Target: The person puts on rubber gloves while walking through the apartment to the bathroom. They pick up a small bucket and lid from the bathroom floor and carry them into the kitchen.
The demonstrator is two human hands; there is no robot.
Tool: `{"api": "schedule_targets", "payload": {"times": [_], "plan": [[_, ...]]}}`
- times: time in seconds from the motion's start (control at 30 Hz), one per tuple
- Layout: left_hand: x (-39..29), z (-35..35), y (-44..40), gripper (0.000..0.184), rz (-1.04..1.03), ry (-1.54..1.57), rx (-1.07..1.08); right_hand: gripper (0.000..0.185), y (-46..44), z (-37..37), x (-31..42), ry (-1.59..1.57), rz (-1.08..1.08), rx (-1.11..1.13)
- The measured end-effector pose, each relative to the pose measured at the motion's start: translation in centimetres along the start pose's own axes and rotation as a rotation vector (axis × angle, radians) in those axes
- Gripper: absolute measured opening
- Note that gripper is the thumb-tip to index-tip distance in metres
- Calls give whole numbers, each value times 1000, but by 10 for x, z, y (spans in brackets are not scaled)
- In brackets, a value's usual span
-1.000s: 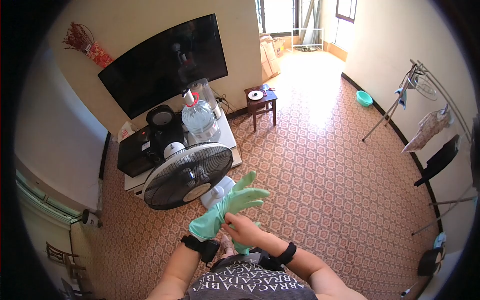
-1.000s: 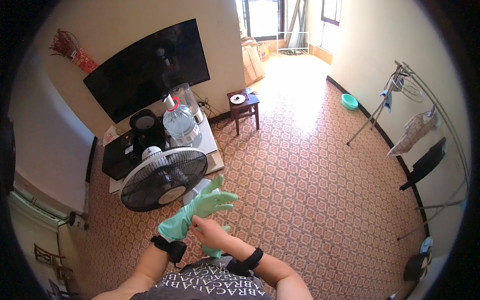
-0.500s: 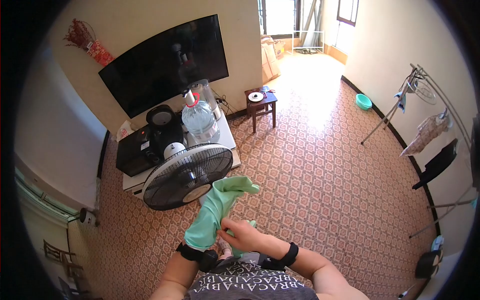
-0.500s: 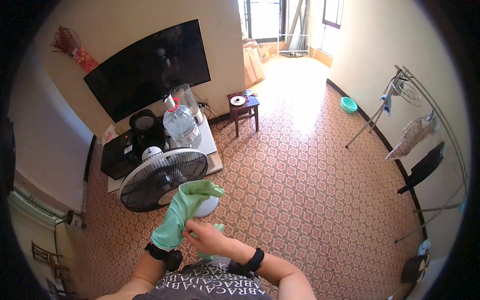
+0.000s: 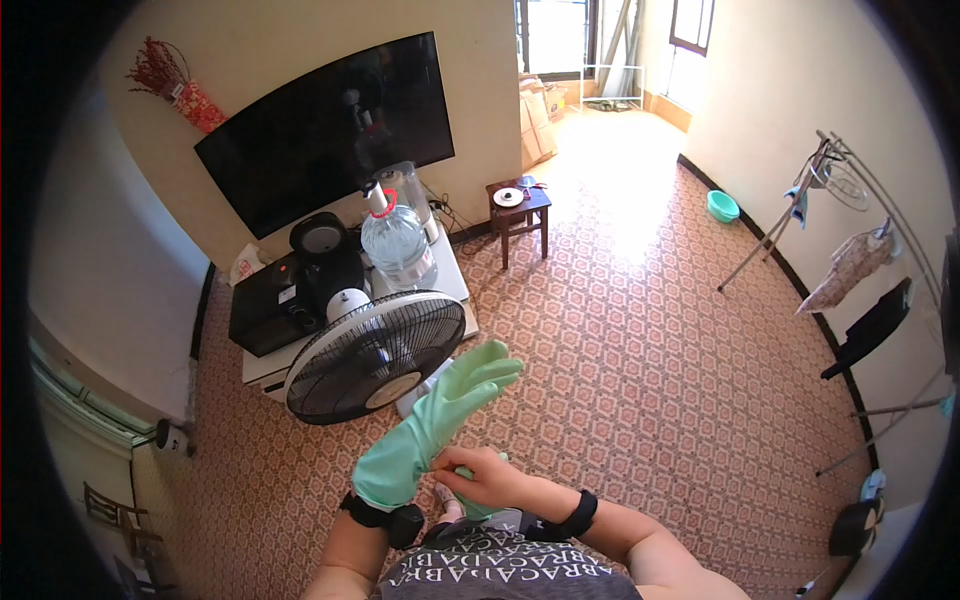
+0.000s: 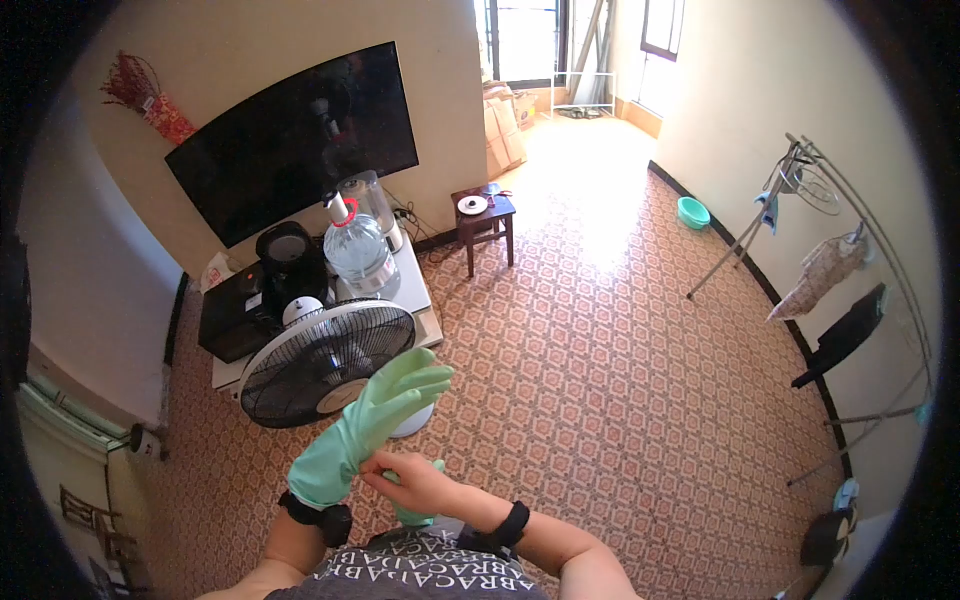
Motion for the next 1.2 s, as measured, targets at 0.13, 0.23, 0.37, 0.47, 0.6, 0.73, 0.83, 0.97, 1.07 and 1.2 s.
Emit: {"api": "schedule_targets", "payload": {"times": [0.13,0.23,0.37,0.47,0.6,0.73,0.83,0.97,1.07,1.2], "plan": [[-27,-43,-13,52,-21,79,143,25,3,4,-9,-275,-210,109],[-20,-69,-9,65,27,374,313,29,4,4,-43,-327,-321,113],[7,-86,-7,71,122,478,266,34,4,8,-70,-482,-563,-124],[4,-100,-4,67,84,540,354,34,-9,0,-70,-511,-527,-148],[11,-100,-3,66,125,511,300,35,-18,-5,-62,-450,-416,-120],[12,-98,-6,64,101,398,376,35,-22,1,-49,-376,-317,-89],[11,-89,-11,63,110,402,292,36,-25,3,-42,-311,-253,-85],[-3,-118,1,63,47,263,467,37,-31,-4,-36,-234,-154,-107],[-2,-110,10,63,38,243,434,37,-32,-8,-27,-198,-74,-116],[3,-39,22,63,0,232,186,38,-27,-8,-16,-166,-13,-124]]}}
Point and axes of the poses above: each hand's wrist, its own y-axis away from the middle knuckle, its own z-axis out of the back of the hand, x = y × z, the point moved 9 cm from there along -y, towards the middle knuckle, and after that the axes turned 2 degrees about -x, right-handed, at the moved point
